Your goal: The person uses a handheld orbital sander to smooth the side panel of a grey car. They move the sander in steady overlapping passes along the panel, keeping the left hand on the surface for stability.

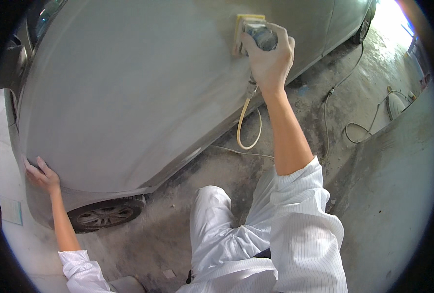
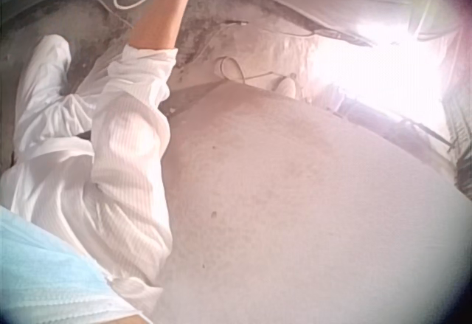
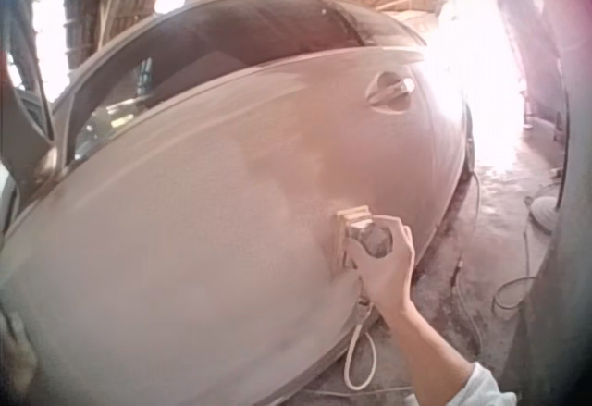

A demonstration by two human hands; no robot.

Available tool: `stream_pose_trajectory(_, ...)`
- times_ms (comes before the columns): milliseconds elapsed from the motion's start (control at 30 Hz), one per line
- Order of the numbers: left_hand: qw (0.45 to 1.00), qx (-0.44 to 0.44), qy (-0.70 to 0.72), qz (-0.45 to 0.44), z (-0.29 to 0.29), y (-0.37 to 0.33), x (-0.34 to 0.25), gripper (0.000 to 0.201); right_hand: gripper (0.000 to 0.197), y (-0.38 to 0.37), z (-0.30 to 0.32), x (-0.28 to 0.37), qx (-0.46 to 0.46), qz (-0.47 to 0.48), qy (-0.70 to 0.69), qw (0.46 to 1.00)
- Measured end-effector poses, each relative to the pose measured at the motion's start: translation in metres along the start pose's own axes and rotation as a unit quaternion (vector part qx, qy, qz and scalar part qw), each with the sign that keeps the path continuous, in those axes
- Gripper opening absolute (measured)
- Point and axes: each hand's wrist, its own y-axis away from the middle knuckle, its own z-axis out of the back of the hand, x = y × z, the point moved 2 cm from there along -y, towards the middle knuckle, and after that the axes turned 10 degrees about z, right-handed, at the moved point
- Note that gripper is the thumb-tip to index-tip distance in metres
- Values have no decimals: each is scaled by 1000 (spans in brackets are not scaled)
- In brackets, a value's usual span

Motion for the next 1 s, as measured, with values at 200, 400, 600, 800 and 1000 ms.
stream_pose_trajectory(200,1000,-10,22,-19,-1,-1,-2,64,60,77,-15,89,59,23,-75,995)
stream_pose_trajectory(400,999,-18,37,-28,-2,-2,-1,64,63,101,-11,125,117,97,-96,984)
stream_pose_trajectory(600,1000,0,3,-13,-1,0,3,64,58,16,-2,39,56,41,4,998)
stream_pose_trajectory(800,1000,-12,13,-14,1,-2,-3,64,50,-15,-6,48,27,11,20,999)
stream_pose_trajectory(1000,1000,-17,12,-16,3,-3,-9,64,54,48,-34,188,184,114,-82,973)
